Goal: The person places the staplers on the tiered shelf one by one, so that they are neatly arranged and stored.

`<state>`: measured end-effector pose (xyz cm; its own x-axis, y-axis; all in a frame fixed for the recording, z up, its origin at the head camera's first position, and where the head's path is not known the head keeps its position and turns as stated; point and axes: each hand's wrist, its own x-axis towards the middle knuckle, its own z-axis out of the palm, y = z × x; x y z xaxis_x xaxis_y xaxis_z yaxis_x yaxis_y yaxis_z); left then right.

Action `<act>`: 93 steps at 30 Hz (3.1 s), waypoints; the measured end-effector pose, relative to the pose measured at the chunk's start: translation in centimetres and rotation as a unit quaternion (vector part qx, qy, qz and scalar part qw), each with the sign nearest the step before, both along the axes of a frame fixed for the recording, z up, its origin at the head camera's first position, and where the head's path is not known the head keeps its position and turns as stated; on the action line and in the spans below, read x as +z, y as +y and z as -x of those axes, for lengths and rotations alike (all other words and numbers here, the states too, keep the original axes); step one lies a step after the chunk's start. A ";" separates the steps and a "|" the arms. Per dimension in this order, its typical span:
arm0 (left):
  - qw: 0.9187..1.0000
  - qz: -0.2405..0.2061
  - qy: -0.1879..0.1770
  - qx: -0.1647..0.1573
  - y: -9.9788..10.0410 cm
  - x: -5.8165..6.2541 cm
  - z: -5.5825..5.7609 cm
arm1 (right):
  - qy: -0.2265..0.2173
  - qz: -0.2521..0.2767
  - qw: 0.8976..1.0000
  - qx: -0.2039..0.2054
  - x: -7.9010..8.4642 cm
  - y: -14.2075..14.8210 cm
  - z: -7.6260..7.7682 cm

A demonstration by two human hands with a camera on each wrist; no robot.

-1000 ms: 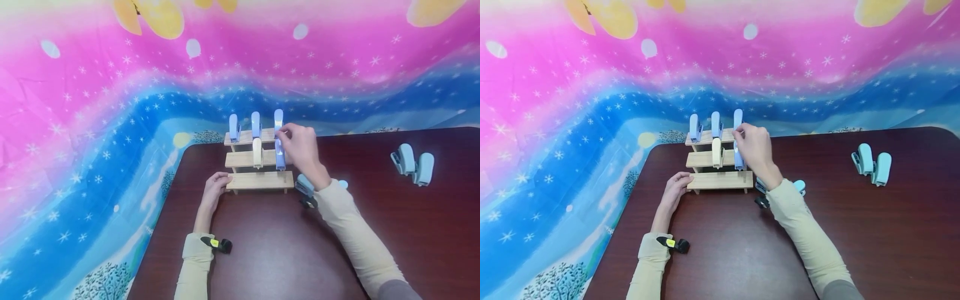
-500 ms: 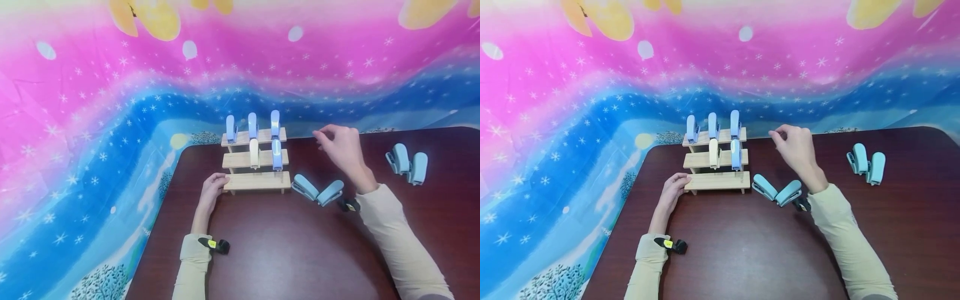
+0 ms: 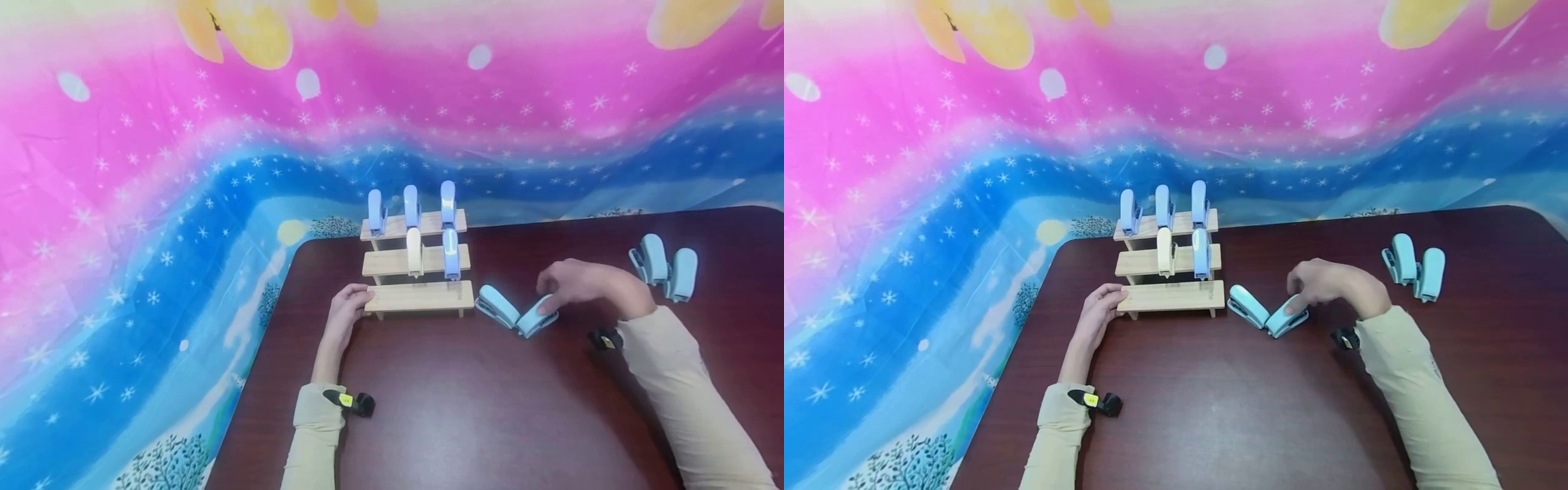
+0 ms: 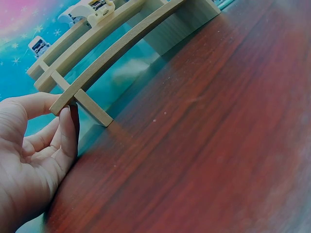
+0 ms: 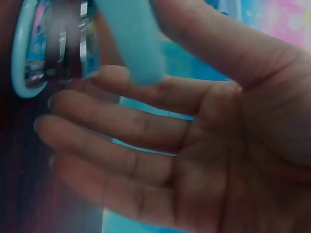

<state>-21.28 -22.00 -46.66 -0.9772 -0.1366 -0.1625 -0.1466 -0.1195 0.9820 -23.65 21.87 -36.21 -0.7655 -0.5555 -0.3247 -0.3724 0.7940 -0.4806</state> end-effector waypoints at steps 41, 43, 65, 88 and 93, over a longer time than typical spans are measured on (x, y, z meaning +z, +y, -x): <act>1.000 0.003 0.005 -0.001 0.1 0.2 -0.3 | 0.080 0.050 0.990 -0.108 -2.2 0.8 2.0; 1.000 0.002 0.004 -0.001 0.1 0.2 -0.3 | 0.086 0.048 0.990 -0.105 -2.2 0.8 2.0; 1.000 0.006 0.003 -0.003 0.3 0.3 -0.2 | 0.162 0.118 0.959 -0.199 -0.2 0.9 1.3; 1.000 0.014 -0.001 0.000 0.1 0.2 -0.2 | 0.205 0.215 0.916 -0.271 3.7 -1.7 -1.0; 1.000 0.015 0.001 -0.001 0.0 0.3 -0.2 | 0.201 0.233 0.912 -0.271 4.1 -2.8 -1.0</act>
